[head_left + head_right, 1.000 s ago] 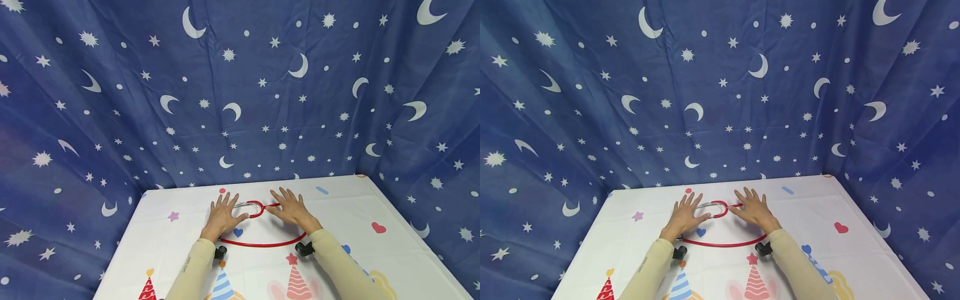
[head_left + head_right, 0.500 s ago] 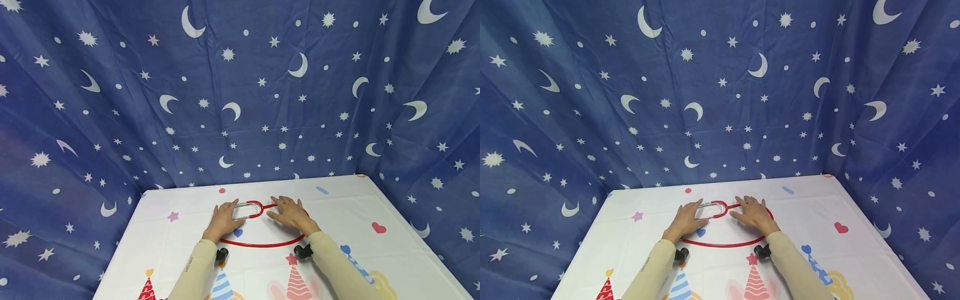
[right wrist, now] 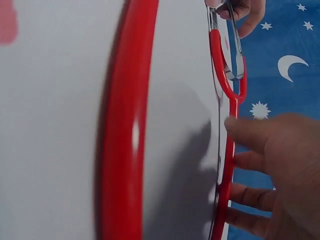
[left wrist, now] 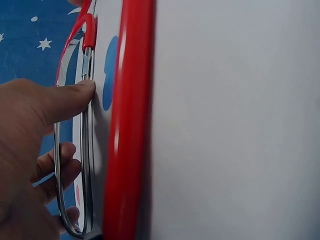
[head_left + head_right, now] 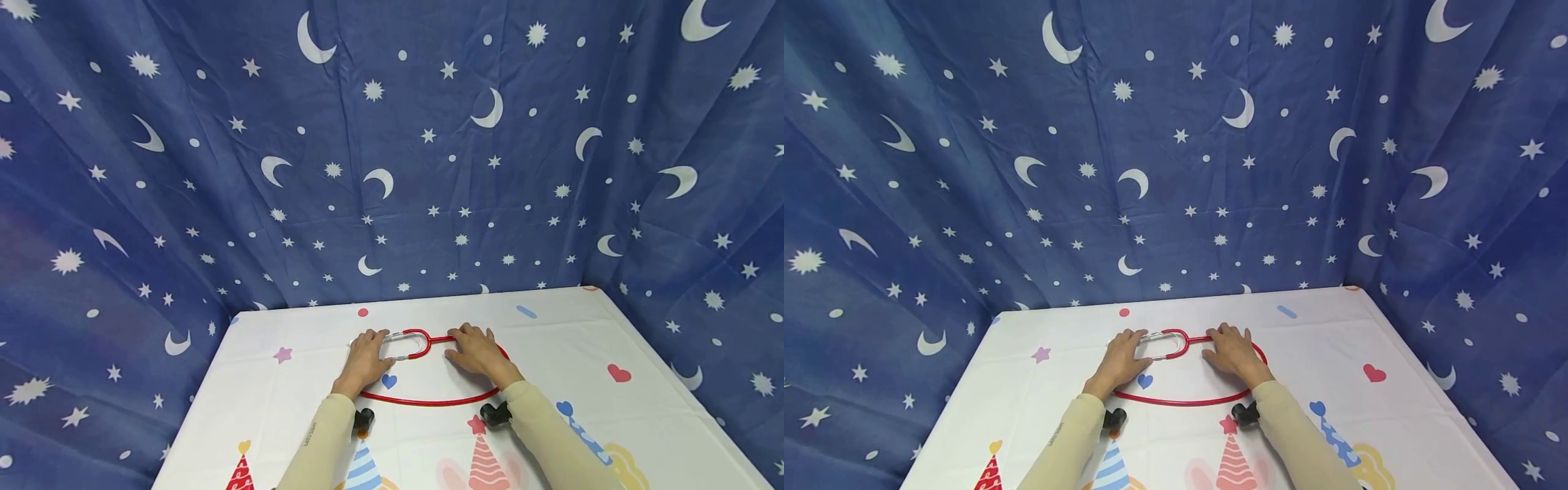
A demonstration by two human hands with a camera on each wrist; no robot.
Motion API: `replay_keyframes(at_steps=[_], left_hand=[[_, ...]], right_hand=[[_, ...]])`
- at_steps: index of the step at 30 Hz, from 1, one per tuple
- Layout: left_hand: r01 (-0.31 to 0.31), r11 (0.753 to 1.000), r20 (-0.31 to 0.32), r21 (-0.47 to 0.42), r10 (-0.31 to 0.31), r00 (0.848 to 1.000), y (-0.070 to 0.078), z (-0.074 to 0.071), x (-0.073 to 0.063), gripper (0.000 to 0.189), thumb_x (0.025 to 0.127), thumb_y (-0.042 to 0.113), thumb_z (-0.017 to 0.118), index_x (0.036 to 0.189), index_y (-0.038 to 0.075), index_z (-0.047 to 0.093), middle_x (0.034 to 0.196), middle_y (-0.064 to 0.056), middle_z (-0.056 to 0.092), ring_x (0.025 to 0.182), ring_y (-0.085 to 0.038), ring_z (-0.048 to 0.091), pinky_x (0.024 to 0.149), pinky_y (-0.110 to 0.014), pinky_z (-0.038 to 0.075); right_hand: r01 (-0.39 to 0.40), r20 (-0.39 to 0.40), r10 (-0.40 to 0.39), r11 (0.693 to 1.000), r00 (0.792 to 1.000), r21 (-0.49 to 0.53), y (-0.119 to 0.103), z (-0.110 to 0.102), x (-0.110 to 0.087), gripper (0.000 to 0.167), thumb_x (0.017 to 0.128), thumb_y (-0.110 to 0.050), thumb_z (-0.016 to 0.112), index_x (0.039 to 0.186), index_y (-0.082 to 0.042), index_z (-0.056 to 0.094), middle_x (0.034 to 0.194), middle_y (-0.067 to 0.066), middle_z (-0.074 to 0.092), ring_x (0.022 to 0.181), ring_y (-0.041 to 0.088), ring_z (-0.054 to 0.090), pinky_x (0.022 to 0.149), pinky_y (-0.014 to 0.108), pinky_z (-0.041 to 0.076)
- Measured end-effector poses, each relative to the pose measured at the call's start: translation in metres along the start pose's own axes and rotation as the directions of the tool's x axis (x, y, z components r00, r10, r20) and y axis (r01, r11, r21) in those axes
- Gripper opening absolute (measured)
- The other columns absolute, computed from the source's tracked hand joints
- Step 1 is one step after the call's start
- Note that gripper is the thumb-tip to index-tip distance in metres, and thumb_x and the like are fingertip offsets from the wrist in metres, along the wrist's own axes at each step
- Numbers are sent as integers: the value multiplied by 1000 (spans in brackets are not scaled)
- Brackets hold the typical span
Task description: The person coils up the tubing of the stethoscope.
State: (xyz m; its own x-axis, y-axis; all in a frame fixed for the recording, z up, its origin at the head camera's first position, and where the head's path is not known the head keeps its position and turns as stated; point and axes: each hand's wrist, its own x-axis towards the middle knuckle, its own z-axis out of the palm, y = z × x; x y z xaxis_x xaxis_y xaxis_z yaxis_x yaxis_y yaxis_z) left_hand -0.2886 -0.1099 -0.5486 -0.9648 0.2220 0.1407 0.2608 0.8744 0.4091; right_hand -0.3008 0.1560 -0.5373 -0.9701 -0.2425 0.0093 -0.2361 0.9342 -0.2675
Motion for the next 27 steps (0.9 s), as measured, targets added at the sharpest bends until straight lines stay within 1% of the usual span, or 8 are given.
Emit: replay_keyframes(at_steps=[3,6,8,10,14,19,23,27], left_hand=[[-3,1000,0,-5,3,1000,0,0,-1,61,83,27,79,137,11,55,116,-11,58,109,-27,52,105,-47,38],[-14,1000,0,-5,14,1000,0,0,-3,62,82,29,80,136,11,56,115,-10,58,106,-26,52,103,-47,39],[-23,1000,0,-4,23,1000,1,0,-3,64,80,30,81,136,11,56,114,-9,58,105,-26,52,102,-47,40],[-24,1000,-3,-1,24,1000,1,0,-3,66,78,32,83,135,12,56,112,-9,57,103,-25,52,100,-48,40],[-3,1000,-13,4,3,1000,3,0,-4,69,77,34,84,136,14,55,111,-8,56,103,-25,52,100,-47,40],[2,1000,-92,28,0,996,4,-2,-2,58,78,20,81,131,13,58,110,-8,60,102,-25,56,93,-44,43],[-7,999,-144,31,11,990,6,-5,-1,51,75,11,75,124,12,61,102,-4,63,92,-22,60,83,-40,48],[-36,999,-168,3,36,985,10,-13,-2,46,74,9,73,119,12,61,94,-1,63,74,-15,56,70,-33,47]], right_hand=[[28,-46,-29,999,999,-22,2,1,0,37,91,-31,70,123,-13,65,113,12,62,113,33,58,104,66,35],[62,-101,-64,998,993,-29,4,2,1,22,91,-24,70,109,-12,69,97,7,62,95,27,61,92,57,46],[82,-135,-83,997,987,-9,6,2,1,15,91,-21,70,103,-12,69,90,5,60,84,22,59,82,49,50],[102,-164,-95,994,982,32,7,2,2,10,92,-19,69,99,-11,69,86,3,58,77,17,55,75,42,50],[140,-225,-114,985,968,103,5,-1,2,9,93,-16,67,98,-9,68,85,3,57,72,15,51,70,35,48],[158,-277,-115,978,954,136,1,-6,1,8,95,-17,65,99,-10,68,86,3,58,71,14,51,68,33,47],[151,-297,-103,978,949,143,-2,-9,1,8,95,-18,65,101,-12,68,88,3,59,70,13,51,66,32,46],[147,-326,-92,978,941,147,-4,-13,1,10,96,-18,65,102,-12,68,89,3,59,69,14,51,64,31,45]])
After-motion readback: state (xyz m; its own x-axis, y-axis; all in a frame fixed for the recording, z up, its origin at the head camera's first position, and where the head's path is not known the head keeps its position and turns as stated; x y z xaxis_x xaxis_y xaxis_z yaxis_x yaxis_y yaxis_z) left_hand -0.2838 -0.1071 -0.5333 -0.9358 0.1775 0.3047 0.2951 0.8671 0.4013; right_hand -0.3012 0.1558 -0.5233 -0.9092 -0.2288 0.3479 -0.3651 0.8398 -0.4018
